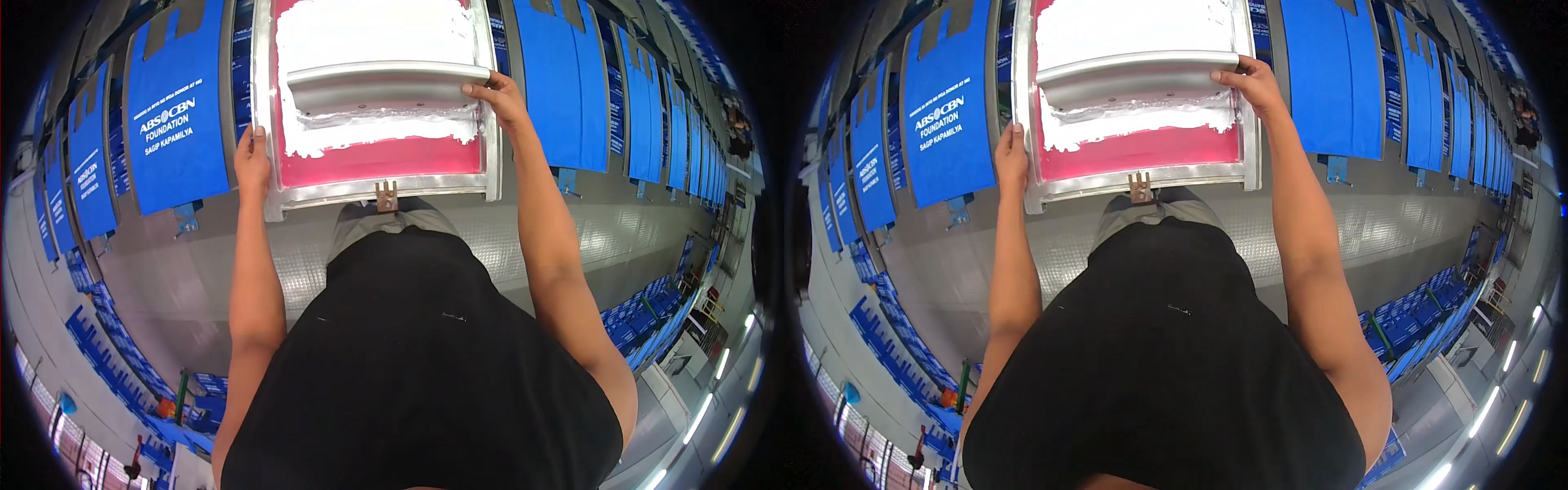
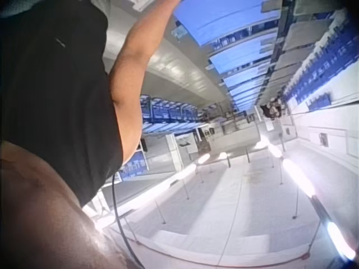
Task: The person uses a squeegee to spread white ink evenly across a screen printing frame. They repeatedly roll the squeegee back and forth over the mesh to ensure full coverage of the ink on the screen surface.
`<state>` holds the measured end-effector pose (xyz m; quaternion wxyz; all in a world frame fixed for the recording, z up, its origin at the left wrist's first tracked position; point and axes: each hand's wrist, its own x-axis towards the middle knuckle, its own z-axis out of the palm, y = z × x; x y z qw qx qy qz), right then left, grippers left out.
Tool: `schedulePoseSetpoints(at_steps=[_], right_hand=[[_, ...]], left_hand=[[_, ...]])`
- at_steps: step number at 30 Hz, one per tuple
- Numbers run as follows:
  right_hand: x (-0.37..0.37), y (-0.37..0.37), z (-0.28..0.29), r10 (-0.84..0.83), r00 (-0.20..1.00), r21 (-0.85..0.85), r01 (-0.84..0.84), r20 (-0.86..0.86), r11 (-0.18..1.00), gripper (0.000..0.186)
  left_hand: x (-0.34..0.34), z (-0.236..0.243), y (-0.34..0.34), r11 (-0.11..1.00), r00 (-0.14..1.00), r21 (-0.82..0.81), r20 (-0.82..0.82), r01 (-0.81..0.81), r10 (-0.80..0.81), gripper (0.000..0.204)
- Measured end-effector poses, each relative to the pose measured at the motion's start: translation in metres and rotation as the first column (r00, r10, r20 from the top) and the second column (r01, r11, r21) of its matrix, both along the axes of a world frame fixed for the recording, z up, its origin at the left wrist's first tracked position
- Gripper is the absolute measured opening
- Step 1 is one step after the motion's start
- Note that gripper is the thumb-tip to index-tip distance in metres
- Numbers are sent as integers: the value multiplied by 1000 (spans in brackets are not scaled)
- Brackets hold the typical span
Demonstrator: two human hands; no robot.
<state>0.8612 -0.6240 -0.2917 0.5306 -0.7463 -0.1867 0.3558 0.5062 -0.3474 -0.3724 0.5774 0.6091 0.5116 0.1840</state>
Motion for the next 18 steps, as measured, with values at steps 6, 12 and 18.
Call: schedulePoseSetpoints(at_steps=[6, 12, 18], right_hand=[[0, 0, 3, 59, 997, -101, -54, 47, 993, 41], [-72, -1, 65, 741, 376, -764, -118, 557, 634, 28], [-61, 16, 70, 670, 445, -665, -197, 594, 720, 20]], left_hand=[[-2, -30, 4, 887, 971, 439, -235, 140, -37, 58], [35, 131, -38, 437, 853, 782, -221, 444, -472, 34], [88, 128, -10, 244, 569, 558, -537, 793, -623, 18]])
